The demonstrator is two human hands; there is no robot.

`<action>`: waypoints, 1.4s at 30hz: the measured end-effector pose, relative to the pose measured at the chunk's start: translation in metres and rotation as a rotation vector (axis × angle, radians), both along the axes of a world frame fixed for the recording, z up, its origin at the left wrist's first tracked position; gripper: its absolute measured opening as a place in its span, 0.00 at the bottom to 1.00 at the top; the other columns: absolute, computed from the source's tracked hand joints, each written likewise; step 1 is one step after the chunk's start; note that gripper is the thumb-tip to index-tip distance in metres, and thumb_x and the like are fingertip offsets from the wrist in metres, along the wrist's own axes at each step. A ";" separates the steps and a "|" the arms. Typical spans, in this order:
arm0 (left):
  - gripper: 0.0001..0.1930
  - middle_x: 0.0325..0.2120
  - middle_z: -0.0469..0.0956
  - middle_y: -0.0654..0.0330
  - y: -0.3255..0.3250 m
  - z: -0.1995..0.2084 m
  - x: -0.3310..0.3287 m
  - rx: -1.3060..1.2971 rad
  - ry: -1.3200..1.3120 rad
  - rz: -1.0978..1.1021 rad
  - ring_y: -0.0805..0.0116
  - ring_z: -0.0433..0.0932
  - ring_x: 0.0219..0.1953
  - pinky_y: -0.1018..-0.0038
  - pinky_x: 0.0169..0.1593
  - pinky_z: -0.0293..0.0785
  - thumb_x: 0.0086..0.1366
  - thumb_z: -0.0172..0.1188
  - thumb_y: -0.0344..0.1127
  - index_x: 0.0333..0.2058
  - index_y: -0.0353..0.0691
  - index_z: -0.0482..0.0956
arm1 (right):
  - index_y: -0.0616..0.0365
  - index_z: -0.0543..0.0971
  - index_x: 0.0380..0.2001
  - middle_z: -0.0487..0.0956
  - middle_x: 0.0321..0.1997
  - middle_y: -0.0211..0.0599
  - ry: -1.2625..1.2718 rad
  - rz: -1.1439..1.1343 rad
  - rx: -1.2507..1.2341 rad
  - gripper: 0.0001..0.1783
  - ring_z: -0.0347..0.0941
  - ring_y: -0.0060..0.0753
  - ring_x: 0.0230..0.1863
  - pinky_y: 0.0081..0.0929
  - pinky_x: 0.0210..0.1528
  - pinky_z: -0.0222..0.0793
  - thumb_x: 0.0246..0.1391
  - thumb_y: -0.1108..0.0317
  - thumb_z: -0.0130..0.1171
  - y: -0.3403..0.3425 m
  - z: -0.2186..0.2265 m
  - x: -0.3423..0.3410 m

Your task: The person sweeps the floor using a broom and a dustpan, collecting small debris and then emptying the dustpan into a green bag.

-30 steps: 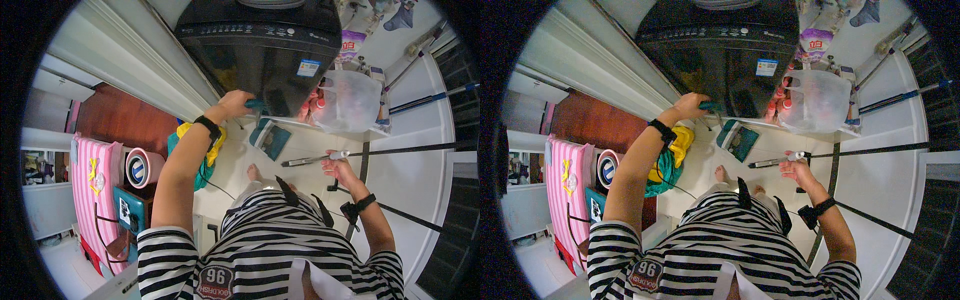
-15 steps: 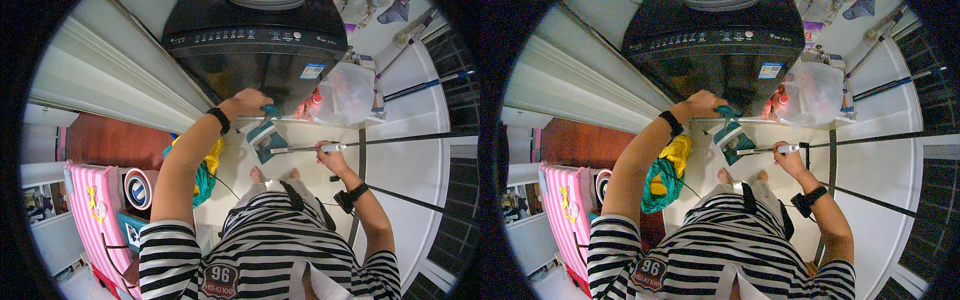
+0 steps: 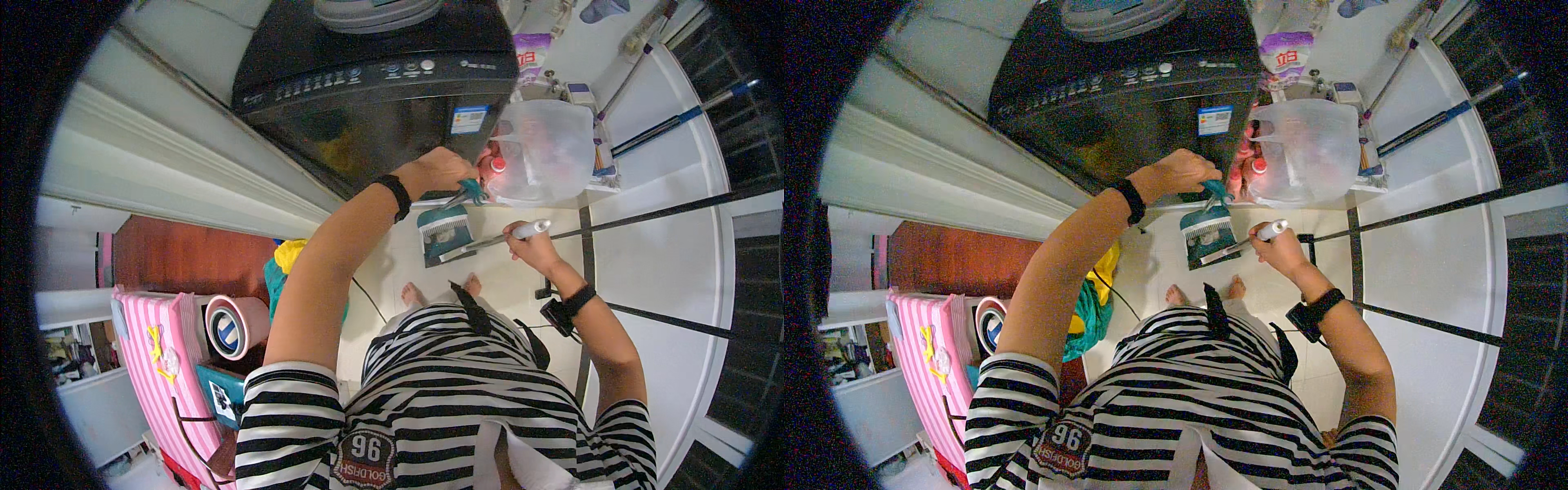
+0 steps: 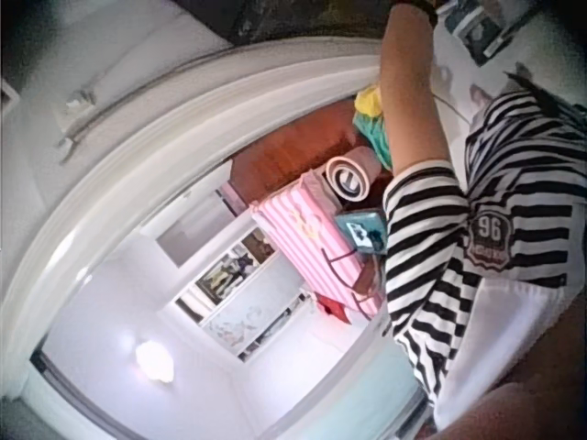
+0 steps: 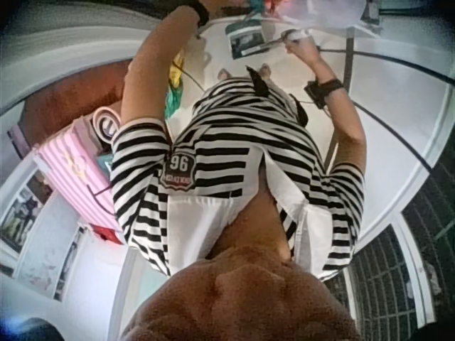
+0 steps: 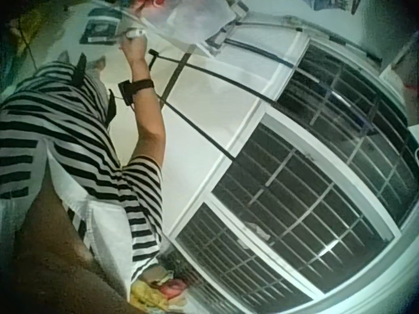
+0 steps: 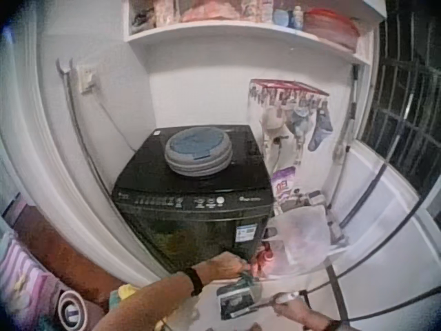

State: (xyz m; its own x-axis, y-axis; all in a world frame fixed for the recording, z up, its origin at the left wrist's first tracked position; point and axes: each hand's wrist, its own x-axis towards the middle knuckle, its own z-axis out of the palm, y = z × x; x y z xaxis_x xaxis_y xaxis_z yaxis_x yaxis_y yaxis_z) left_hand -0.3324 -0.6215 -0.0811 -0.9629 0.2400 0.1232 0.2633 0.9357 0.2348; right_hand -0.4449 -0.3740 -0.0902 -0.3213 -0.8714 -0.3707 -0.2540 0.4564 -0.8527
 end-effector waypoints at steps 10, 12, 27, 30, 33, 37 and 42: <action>0.08 0.24 0.72 0.61 0.004 -0.014 -0.054 -0.258 0.081 0.131 0.62 0.72 0.32 0.68 0.37 0.68 0.45 0.51 0.32 0.28 0.44 0.71 | 0.63 0.74 0.21 0.73 0.15 0.45 0.247 0.073 -0.030 0.14 0.72 0.39 0.18 0.31 0.23 0.65 0.42 0.60 0.53 -0.019 -0.034 -0.043; 0.08 0.24 0.72 0.61 0.001 -0.019 -0.053 -0.240 0.107 0.198 0.63 0.71 0.33 0.69 0.39 0.67 0.45 0.51 0.31 0.28 0.44 0.71 | 0.64 0.74 0.20 0.73 0.17 0.49 0.308 0.081 -0.046 0.15 0.71 0.47 0.22 0.35 0.26 0.66 0.41 0.59 0.54 -0.029 -0.031 -0.042; 0.25 0.39 0.66 0.51 0.059 -0.036 -0.007 0.311 0.571 0.724 0.53 0.62 0.47 0.64 0.50 0.59 0.36 0.53 0.23 0.40 0.37 0.66 | 0.64 0.72 0.23 0.73 0.16 0.46 0.405 0.241 -0.085 0.13 0.72 0.46 0.22 0.37 0.26 0.66 0.43 0.62 0.52 -0.086 -0.018 -0.067; 0.32 0.42 0.62 0.48 0.085 -0.077 0.004 0.590 0.509 0.984 0.49 0.60 0.48 0.63 0.51 0.58 0.37 0.60 0.28 0.46 0.35 0.60 | 0.64 0.72 0.22 0.74 0.16 0.44 0.334 0.320 -0.066 0.15 0.72 0.42 0.20 0.35 0.25 0.67 0.44 0.60 0.53 -0.095 -0.019 -0.067; 0.46 0.48 0.56 0.44 0.099 -0.103 -0.003 0.631 0.419 1.144 0.48 0.56 0.52 0.64 0.55 0.55 0.34 0.68 0.39 0.50 0.29 0.51 | 0.64 0.72 0.21 0.74 0.15 0.41 0.238 0.320 -0.024 0.16 0.72 0.38 0.18 0.33 0.23 0.67 0.44 0.59 0.53 -0.104 -0.009 -0.059; 0.55 0.51 0.52 0.42 0.093 -0.111 -0.016 0.832 0.380 1.391 0.49 0.53 0.55 0.66 0.57 0.52 0.30 0.71 0.45 0.52 0.26 0.46 | 0.64 0.72 0.19 0.73 0.15 0.39 0.290 0.334 -0.031 0.16 0.72 0.36 0.18 0.31 0.21 0.66 0.45 0.59 0.54 -0.118 -0.007 -0.052; 0.58 0.51 0.53 0.42 0.090 -0.112 -0.014 0.745 0.547 1.282 0.50 0.55 0.54 0.67 0.55 0.55 0.29 0.72 0.46 0.54 0.28 0.43 | 0.66 0.72 0.21 0.72 0.14 0.36 0.297 0.450 -0.111 0.11 0.69 0.25 0.14 0.21 0.16 0.64 0.47 0.67 0.53 -0.140 0.001 -0.044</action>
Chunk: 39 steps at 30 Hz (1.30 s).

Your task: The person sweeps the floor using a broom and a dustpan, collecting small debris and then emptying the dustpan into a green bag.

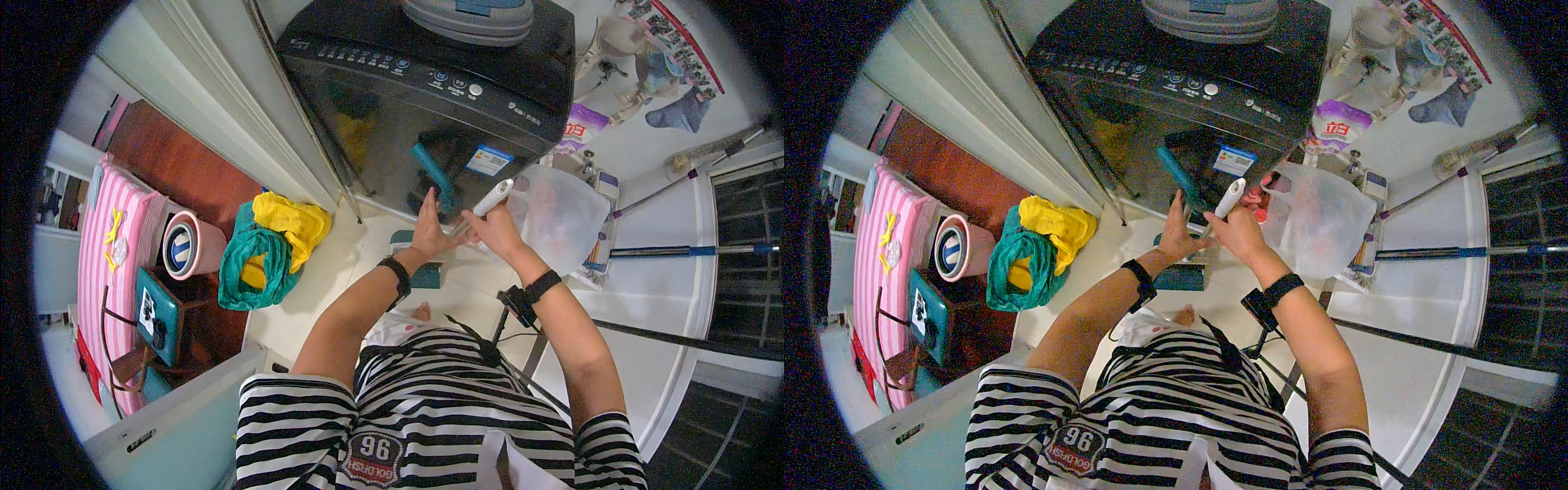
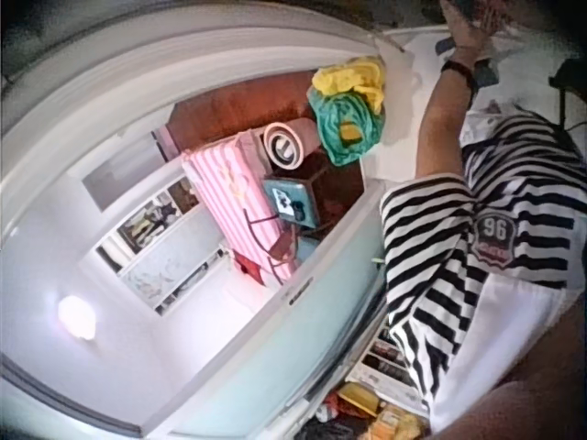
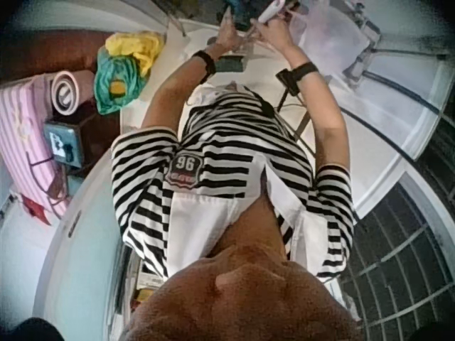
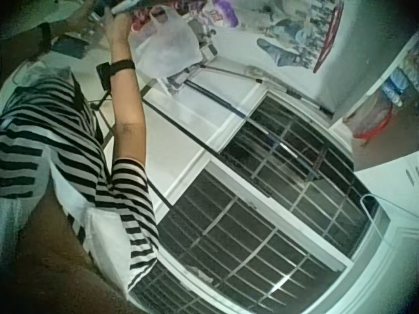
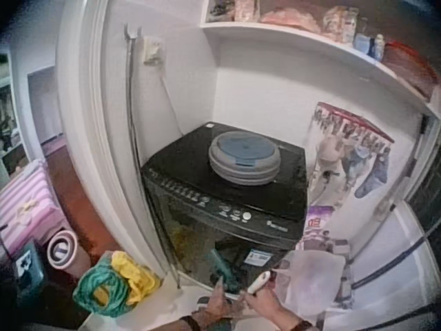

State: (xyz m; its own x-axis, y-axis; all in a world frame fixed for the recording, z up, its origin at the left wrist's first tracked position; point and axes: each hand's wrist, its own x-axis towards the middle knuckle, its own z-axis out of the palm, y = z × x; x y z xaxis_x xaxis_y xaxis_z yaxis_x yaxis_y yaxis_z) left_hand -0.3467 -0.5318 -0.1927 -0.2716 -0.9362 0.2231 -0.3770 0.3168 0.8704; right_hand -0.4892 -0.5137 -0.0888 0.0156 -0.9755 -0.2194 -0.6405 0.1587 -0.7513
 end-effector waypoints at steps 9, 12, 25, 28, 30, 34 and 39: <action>0.46 0.45 0.63 0.44 -0.018 -0.013 -0.005 0.103 0.031 0.081 0.50 0.64 0.47 0.66 0.49 0.61 0.31 0.70 0.40 0.49 0.30 0.55 | 0.66 0.73 0.17 0.74 0.15 0.40 0.141 0.044 -0.121 0.15 0.72 0.35 0.21 0.30 0.31 0.65 0.46 0.63 0.54 -0.027 -0.021 0.013; 0.42 0.41 0.67 0.46 -0.024 -0.007 -0.009 0.197 0.013 0.070 0.50 0.67 0.44 0.66 0.46 0.64 0.32 0.70 0.38 0.47 0.32 0.58 | 0.65 0.74 0.24 0.74 0.16 0.39 0.363 0.118 -0.238 0.13 0.73 0.33 0.23 0.26 0.34 0.63 0.46 0.63 0.53 -0.029 -0.027 0.009; 0.39 0.27 0.73 0.45 -0.028 -0.019 -0.005 0.145 -0.027 0.115 0.52 0.74 0.32 0.68 0.33 0.71 0.36 0.68 0.37 0.47 0.31 0.58 | 0.65 0.59 0.53 0.73 0.18 0.34 -0.074 0.056 0.044 0.28 0.69 0.21 0.18 0.19 0.21 0.65 0.49 0.68 0.52 -0.035 -0.018 0.025; 0.39 0.32 0.72 0.44 -0.030 -0.009 -0.009 0.348 0.011 0.021 0.52 0.73 0.36 0.69 0.37 0.71 0.39 0.67 0.36 0.49 0.31 0.56 | 0.65 0.59 0.52 0.72 0.18 0.34 -0.056 0.058 -0.051 0.28 0.69 0.21 0.17 0.18 0.17 0.65 0.49 0.68 0.52 -0.037 -0.029 0.014; 0.41 0.42 0.67 0.43 -0.024 -0.019 -0.005 0.195 0.040 0.036 0.53 0.68 0.44 0.69 0.41 0.70 0.40 0.66 0.36 0.51 0.32 0.54 | 0.66 0.61 0.50 0.72 0.18 0.34 -0.159 0.004 0.067 0.26 0.69 0.21 0.16 0.18 0.17 0.65 0.48 0.67 0.53 -0.035 -0.026 0.022; 0.45 0.50 0.58 0.45 -0.025 -0.022 0.006 0.068 0.085 0.017 0.52 0.60 0.52 0.69 0.49 0.65 0.39 0.67 0.35 0.53 0.32 0.50 | 0.69 0.71 0.34 0.74 0.16 0.35 -0.254 0.001 -0.009 0.18 0.70 0.24 0.14 0.22 0.15 0.65 0.48 0.61 0.53 -0.035 -0.032 0.021; 0.48 0.51 0.58 0.44 -0.012 -0.017 0.053 0.129 -0.082 0.064 0.51 0.57 0.54 0.69 0.54 0.57 0.40 0.66 0.32 0.56 0.35 0.42 | 0.67 0.70 0.29 0.74 0.15 0.37 -0.159 0.011 0.084 0.19 0.70 0.25 0.14 0.23 0.15 0.64 0.45 0.59 0.56 -0.033 -0.047 0.013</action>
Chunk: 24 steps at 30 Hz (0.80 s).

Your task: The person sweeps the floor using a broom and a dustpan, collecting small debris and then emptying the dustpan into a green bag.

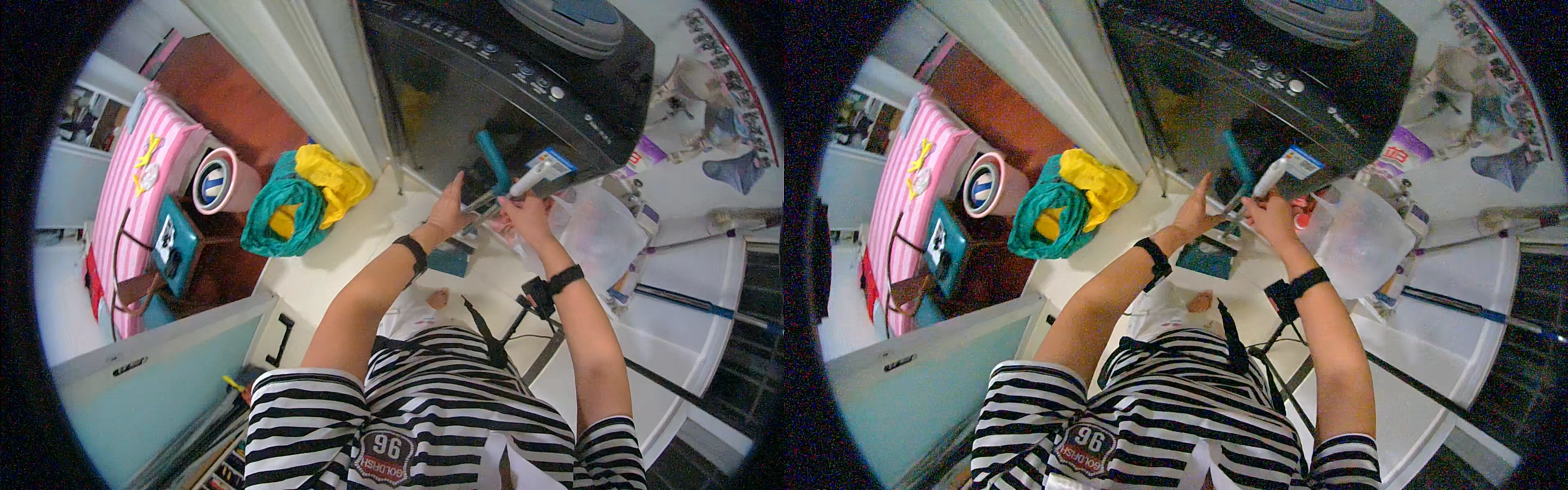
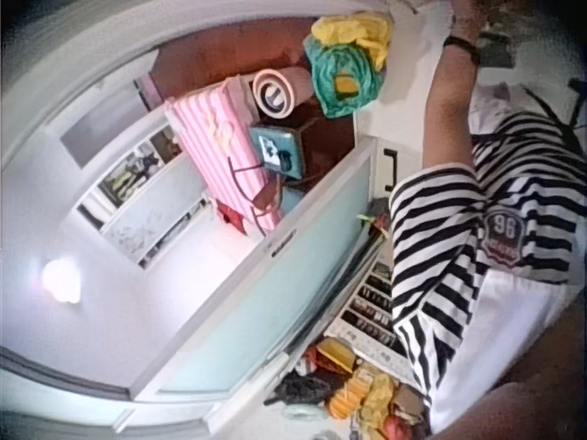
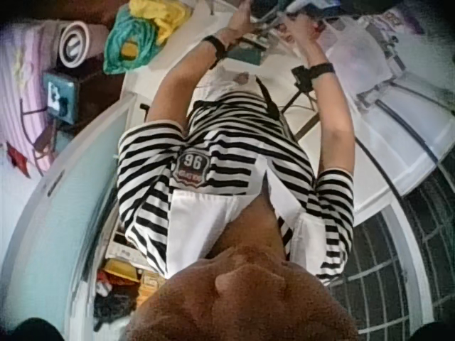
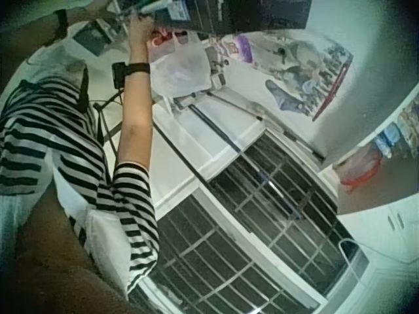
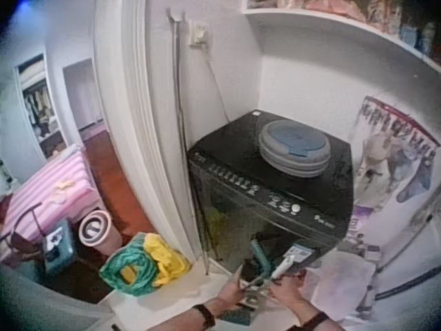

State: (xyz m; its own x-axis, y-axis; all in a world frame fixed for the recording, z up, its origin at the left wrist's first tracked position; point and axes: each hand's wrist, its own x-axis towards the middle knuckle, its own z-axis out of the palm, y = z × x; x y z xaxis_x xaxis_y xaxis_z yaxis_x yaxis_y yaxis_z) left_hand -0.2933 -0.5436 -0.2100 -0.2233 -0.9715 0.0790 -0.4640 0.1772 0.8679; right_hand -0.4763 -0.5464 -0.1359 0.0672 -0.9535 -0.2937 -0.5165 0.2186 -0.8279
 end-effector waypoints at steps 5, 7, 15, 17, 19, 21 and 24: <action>0.42 0.46 0.65 0.48 0.028 0.005 0.071 0.149 -0.034 0.129 0.55 0.65 0.48 0.67 0.50 0.62 0.45 0.63 0.32 0.56 0.37 0.47 | 0.63 0.62 0.46 0.73 0.21 0.34 -0.124 0.028 -0.147 0.22 0.69 0.22 0.17 0.18 0.18 0.65 0.45 0.74 0.53 0.041 -0.055 -0.019; 0.38 0.45 0.66 0.48 0.042 0.007 0.116 0.201 -0.033 0.214 0.56 0.66 0.46 0.68 0.48 0.64 0.44 0.62 0.30 0.54 0.37 0.51 | 0.61 0.63 0.44 0.73 0.22 0.34 -0.133 0.046 0.042 0.21 0.69 0.21 0.18 0.18 0.18 0.66 0.44 0.75 0.53 0.077 -0.042 -0.001; 0.19 0.36 0.71 0.56 0.040 0.028 0.254 0.267 0.066 0.417 0.69 0.72 0.36 0.77 0.37 0.70 0.51 0.56 0.27 0.44 0.32 0.65 | 0.63 0.71 0.38 0.74 0.23 0.35 -0.020 0.167 0.451 0.16 0.72 0.22 0.20 0.16 0.19 0.65 0.42 0.73 0.55 0.127 -0.070 0.055; 0.19 0.35 0.71 0.57 0.038 0.021 0.282 0.294 0.074 0.433 0.71 0.72 0.35 0.78 0.37 0.70 0.52 0.56 0.27 0.43 0.32 0.66 | 0.63 0.71 0.37 0.75 0.23 0.34 -0.070 0.134 0.539 0.15 0.73 0.23 0.22 0.15 0.20 0.66 0.43 0.72 0.55 0.117 -0.071 0.087; 0.18 0.33 0.72 0.58 0.040 0.015 0.314 0.324 0.077 0.461 0.72 0.72 0.34 0.79 0.36 0.70 0.52 0.55 0.26 0.42 0.32 0.66 | 0.63 0.71 0.36 0.74 0.24 0.34 -0.104 0.119 0.567 0.14 0.73 0.23 0.21 0.15 0.20 0.66 0.44 0.71 0.55 0.104 -0.077 0.129; 0.16 0.30 0.73 0.59 0.044 0.029 0.333 0.373 0.095 0.464 0.73 0.72 0.31 0.79 0.36 0.69 0.52 0.54 0.26 0.41 0.32 0.67 | 0.63 0.72 0.35 0.74 0.24 0.33 -0.140 0.114 0.593 0.13 0.73 0.23 0.21 0.15 0.20 0.66 0.44 0.70 0.55 0.087 -0.089 0.166; 0.16 0.29 0.74 0.58 0.040 0.001 0.360 0.345 0.159 0.475 0.73 0.73 0.31 0.80 0.35 0.69 0.52 0.54 0.26 0.41 0.32 0.67 | 0.62 0.72 0.31 0.74 0.23 0.32 -0.240 0.221 0.556 0.10 0.73 0.23 0.21 0.15 0.20 0.66 0.47 0.68 0.53 0.064 -0.138 0.188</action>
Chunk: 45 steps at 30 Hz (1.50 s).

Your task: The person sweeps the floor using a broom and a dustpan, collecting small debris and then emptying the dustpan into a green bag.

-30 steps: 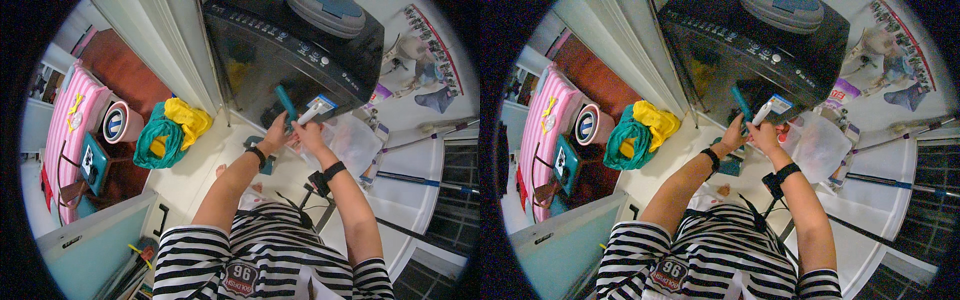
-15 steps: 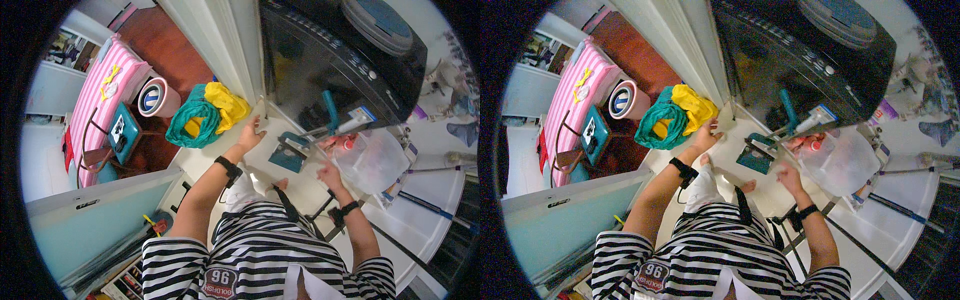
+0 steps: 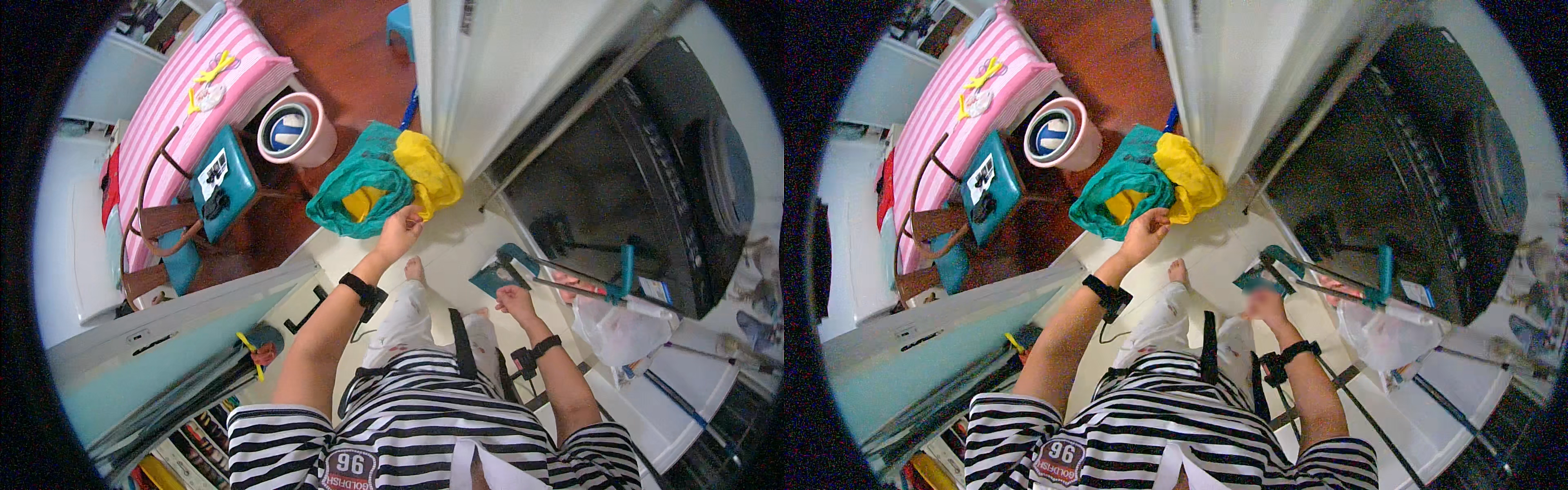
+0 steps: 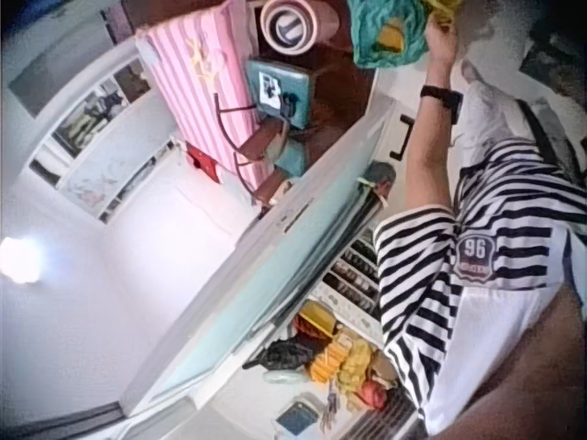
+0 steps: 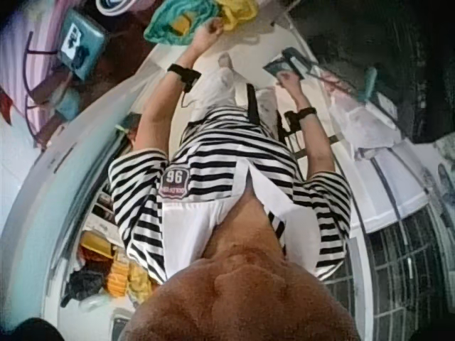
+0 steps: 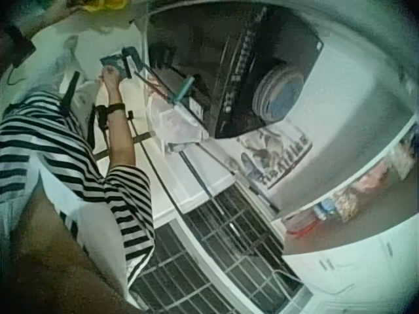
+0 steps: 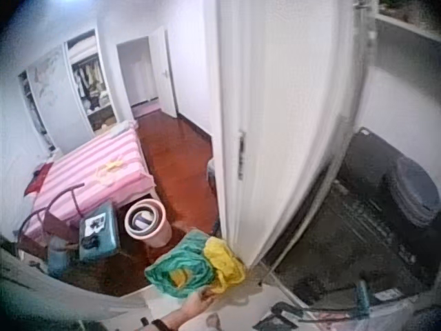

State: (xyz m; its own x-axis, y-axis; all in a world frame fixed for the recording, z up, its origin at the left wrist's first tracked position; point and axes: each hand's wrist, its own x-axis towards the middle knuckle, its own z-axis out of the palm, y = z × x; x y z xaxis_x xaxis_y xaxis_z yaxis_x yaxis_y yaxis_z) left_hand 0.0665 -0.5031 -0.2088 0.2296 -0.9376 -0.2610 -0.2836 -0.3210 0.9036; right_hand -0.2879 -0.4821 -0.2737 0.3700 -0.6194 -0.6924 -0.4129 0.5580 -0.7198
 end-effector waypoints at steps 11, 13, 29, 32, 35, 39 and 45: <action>0.13 0.29 0.75 0.57 0.019 -0.091 0.067 0.128 -0.008 0.257 0.73 0.74 0.31 0.78 0.36 0.70 0.54 0.52 0.26 0.40 0.33 0.70 | 0.61 0.70 0.36 0.74 0.24 0.33 0.155 -0.275 0.324 0.11 0.71 0.23 0.22 0.16 0.22 0.67 0.46 0.72 0.52 -0.073 -0.136 0.122; 0.13 0.30 0.76 0.56 0.014 -0.122 0.069 0.131 -0.054 0.285 0.72 0.75 0.31 0.78 0.37 0.70 0.54 0.52 0.26 0.40 0.34 0.70 | 0.62 0.68 0.39 0.73 0.27 0.36 0.166 -0.396 0.393 0.14 0.70 0.25 0.26 0.18 0.25 0.67 0.46 0.74 0.51 -0.094 -0.196 0.134; 0.11 0.32 0.73 0.51 -0.003 -0.332 0.024 0.165 -0.077 0.215 0.61 0.74 0.35 0.74 0.40 0.69 0.52 0.52 0.22 0.37 0.34 0.70 | 0.58 0.66 0.43 0.69 0.44 0.36 0.142 -0.688 0.232 0.16 0.65 0.34 0.39 0.29 0.36 0.63 0.53 0.63 0.42 -0.234 -0.553 0.087; 0.10 0.32 0.73 0.51 0.009 -0.339 0.029 0.189 -0.041 0.211 0.59 0.74 0.35 0.73 0.39 0.69 0.51 0.53 0.22 0.35 0.34 0.71 | 0.64 0.63 0.47 0.67 0.48 0.36 0.196 -0.666 0.217 0.19 0.64 0.35 0.44 0.28 0.47 0.59 0.55 0.65 0.39 -0.215 -0.560 0.108; 0.10 0.31 0.73 0.52 0.019 -0.337 0.033 0.217 -0.034 0.233 0.58 0.73 0.34 0.73 0.39 0.69 0.51 0.53 0.23 0.35 0.34 0.71 | 0.60 0.66 0.40 0.68 0.39 0.32 0.169 -0.725 0.273 0.13 0.65 0.29 0.35 0.23 0.37 0.61 0.50 0.68 0.45 -0.197 -0.553 0.111; 0.10 0.29 0.73 0.53 0.038 -0.311 0.031 0.199 -0.020 0.276 0.58 0.74 0.31 0.72 0.36 0.70 0.51 0.52 0.23 0.35 0.35 0.71 | 0.56 0.69 0.24 0.67 0.23 0.29 0.417 -0.388 0.250 0.05 0.61 0.24 0.21 0.21 0.23 0.57 0.46 0.67 0.48 -0.160 -0.521 0.095; 0.09 0.30 0.73 0.53 0.087 -0.218 0.056 0.221 -0.120 0.379 0.58 0.74 0.31 0.71 0.36 0.71 0.53 0.52 0.27 0.35 0.36 0.72 | 0.60 0.71 0.27 0.71 0.24 0.31 0.336 0.265 0.294 0.05 0.66 0.24 0.21 0.18 0.21 0.63 0.47 0.70 0.50 -0.092 -0.397 0.144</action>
State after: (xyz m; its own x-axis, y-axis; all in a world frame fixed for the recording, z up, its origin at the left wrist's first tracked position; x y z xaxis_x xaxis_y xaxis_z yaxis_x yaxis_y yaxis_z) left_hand 0.1222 -0.4157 -0.4266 0.5871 -0.7064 -0.3954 -0.2078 -0.6036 0.7698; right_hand -0.1437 -0.5738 -0.6705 0.2148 -0.2959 -0.9308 -0.7491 0.5615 -0.3514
